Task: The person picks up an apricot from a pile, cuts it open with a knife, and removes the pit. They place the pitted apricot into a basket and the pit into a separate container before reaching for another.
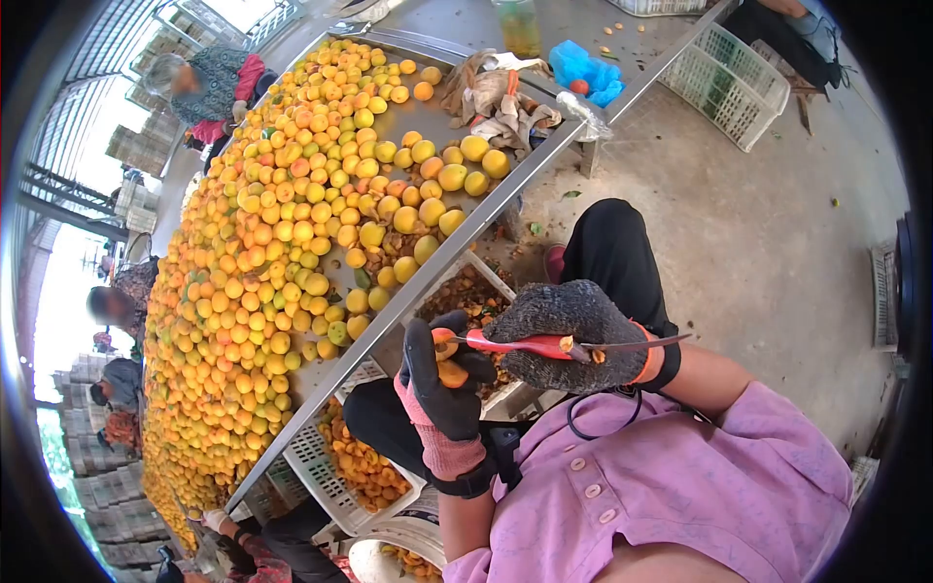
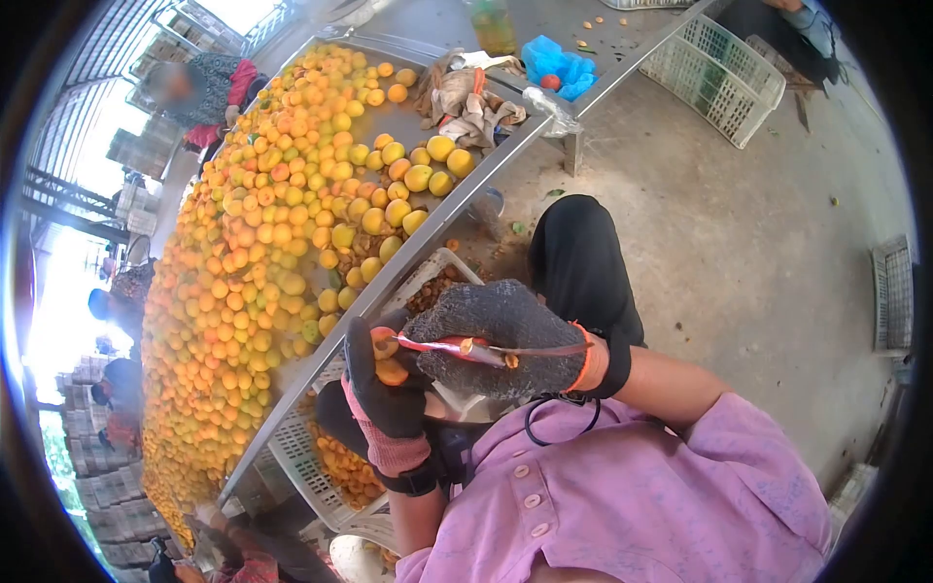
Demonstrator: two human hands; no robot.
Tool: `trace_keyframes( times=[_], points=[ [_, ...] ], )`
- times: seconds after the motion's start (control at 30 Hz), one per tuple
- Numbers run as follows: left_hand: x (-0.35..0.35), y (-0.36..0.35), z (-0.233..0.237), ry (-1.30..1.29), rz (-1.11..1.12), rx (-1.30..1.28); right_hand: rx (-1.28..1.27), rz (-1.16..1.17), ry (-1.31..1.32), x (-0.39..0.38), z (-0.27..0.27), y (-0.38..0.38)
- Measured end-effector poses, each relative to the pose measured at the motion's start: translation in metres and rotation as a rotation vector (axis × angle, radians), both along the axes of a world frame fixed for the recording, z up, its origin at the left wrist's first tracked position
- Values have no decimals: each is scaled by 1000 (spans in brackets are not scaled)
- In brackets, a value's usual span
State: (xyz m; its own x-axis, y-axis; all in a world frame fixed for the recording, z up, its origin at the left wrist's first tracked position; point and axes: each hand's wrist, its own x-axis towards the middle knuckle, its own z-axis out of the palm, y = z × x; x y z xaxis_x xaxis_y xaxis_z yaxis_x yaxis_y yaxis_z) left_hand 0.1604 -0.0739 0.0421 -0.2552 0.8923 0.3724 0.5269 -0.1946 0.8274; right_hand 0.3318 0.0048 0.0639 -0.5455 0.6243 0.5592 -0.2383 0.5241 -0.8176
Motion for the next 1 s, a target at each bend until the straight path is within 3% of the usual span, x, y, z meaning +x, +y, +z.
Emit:
trace_keyframes(
  times=[0.17, 0.23, 0.27, 0.3, 0.37, 0.43, 0.5, 0.53, 0.6, 0.63, 0.7, 0.83, 0.87, 0.9, 0.93, 0.97, 1.0],
  points=[
    [-14, -10, -19, -99, -92, -74, -91, 69, -121, 0, 0, 3],
    [-15, -8, -22, -173, -99, -72, -273, 186, -148, 0, -3, 4],
    [-15, -3, -20, -23, -96, 56, -7, 118, -239, 1, 1, 2],
    [-14, -1, -18, 127, -93, 183, -7, 120, -242, -2, 1, -1],
    [-11, -1, -17, 66, -70, 153, 369, -114, -251, -10, -3, -13],
    [-10, 1, -21, 6, -55, 128, 400, -113, -221, -18, -20, -11],
    [-10, 3, -22, 167, 92, 123, 317, -68, -129, -24, -16, -6],
    [-9, -1, -19, 165, 94, 118, 33, 115, -315, -16, -7, -1],
    [1, 0, 15, -887, 249, -252, -92, 157, -181, -23, -11, 7],
    [1, 1, 14, -888, 250, -252, -211, 199, -47, -27, -14, 12],
    [0, 4, 12, -736, 207, -241, -109, 145, -60, -27, -10, 27],
    [-2, 6, 2, -867, 257, -342, -118, 231, -18, -38, -18, 34],
    [-7, 4, -10, -734, 295, -365, -83, 240, 14, -40, -15, 32],
    [-11, 4, -17, -593, 312, -377, -146, 311, -167, -33, 0, 29],
    [-10, 5, -20, -718, 354, -300, -37, 289, -15, -41, -20, 26],
    [4, 14, 4, -878, 441, -250, -224, 256, 182, -37, -23, 17],
    [-8, 12, -13, -828, 351, -218, -284, 242, 317, -46, -47, 15]
  ],
)
